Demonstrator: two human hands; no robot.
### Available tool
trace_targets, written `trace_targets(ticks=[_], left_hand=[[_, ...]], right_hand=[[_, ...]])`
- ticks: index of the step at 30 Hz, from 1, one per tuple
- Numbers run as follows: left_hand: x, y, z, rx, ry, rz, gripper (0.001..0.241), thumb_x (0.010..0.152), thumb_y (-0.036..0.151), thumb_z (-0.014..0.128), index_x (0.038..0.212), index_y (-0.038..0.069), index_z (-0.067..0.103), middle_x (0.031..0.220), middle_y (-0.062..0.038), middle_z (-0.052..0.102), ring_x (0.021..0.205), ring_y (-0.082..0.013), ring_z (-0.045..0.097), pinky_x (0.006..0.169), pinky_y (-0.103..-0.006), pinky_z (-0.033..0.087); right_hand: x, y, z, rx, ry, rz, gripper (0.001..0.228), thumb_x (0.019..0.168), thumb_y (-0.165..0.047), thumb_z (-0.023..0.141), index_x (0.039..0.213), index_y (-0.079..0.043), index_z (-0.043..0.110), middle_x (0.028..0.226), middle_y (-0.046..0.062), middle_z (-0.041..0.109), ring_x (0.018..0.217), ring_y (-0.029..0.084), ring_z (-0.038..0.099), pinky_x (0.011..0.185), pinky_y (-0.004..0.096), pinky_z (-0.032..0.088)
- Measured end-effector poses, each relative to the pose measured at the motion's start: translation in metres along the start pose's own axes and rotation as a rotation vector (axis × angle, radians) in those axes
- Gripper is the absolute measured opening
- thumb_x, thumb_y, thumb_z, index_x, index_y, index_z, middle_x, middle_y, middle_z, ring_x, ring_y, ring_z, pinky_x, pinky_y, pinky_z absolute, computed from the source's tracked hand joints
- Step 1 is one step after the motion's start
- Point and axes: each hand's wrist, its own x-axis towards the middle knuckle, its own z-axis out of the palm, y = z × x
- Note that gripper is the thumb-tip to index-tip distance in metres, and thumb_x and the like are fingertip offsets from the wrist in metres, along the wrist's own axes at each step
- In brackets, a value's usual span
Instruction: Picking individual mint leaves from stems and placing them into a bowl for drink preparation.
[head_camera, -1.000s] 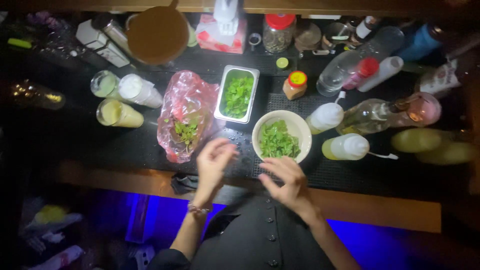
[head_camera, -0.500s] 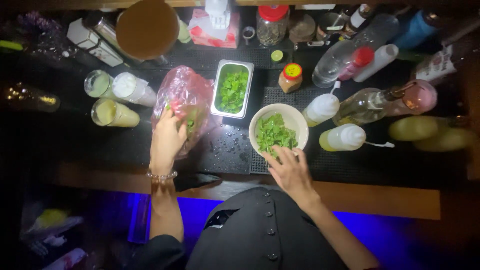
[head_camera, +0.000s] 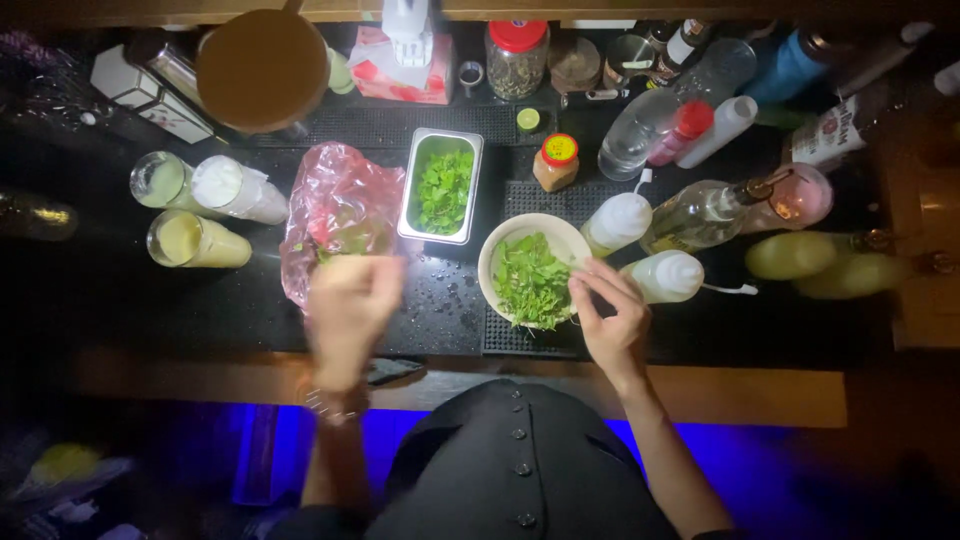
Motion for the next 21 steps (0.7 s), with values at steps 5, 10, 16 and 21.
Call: trace_targets(ticks=[5, 10, 16, 21], left_hand=[[-0.024, 0.039, 0.07, -0.396, -0.654, -0.243, 0.034, 0.096, 0.04, 0.067, 0.104, 0.01, 0.08, 0.086, -0.013, 0.079, 0.089, -0.0323, 0.077, 0.077, -0.0441, 0.06], [-0.057, 0.031, 0.148, -0.834, -0.761, -0.607, 0.047, 0.101, 0.054, 0.06, 0.104, 0.012, 0.082, 0.086, -0.008, 0.075, 0.092, -0.0186, 0.068, 0.066, -0.034, 0.058], [-0.069, 0.029, 0.159, -0.95, -0.613, -0.864, 0.025, 0.089, 0.033, 0.079, 0.095, 0.008, 0.079, 0.083, -0.007, 0.076, 0.078, -0.0135, 0.068, 0.056, -0.027, 0.06], [-0.06, 0.031, 0.134, -0.869, -0.639, -0.761, 0.024, 0.089, 0.031, 0.08, 0.094, 0.007, 0.08, 0.071, -0.008, 0.073, 0.068, -0.0123, 0.066, 0.055, -0.0236, 0.059]], right_hand=[[-0.012, 0.008, 0.015, 0.036, -0.016, -0.028, 0.01, 0.092, -0.019, 0.081, 0.102, -0.015, 0.082, 0.101, 0.007, 0.072, 0.09, 0.024, 0.069, 0.094, 0.04, 0.051], [-0.022, -0.017, 0.008, -0.101, -0.082, -0.16, 0.013, 0.092, -0.015, 0.081, 0.104, -0.017, 0.08, 0.101, 0.0, 0.079, 0.098, 0.017, 0.074, 0.115, 0.038, 0.033], [-0.042, -0.013, 0.018, -0.192, -0.17, -0.284, 0.017, 0.084, -0.016, 0.081, 0.099, -0.025, 0.079, 0.099, -0.006, 0.078, 0.097, 0.012, 0.072, 0.113, 0.044, 0.034], [-0.043, -0.008, 0.008, -0.047, -0.212, -0.128, 0.015, 0.086, -0.022, 0.079, 0.101, -0.024, 0.08, 0.097, -0.007, 0.079, 0.093, 0.012, 0.075, 0.103, 0.037, 0.044]])
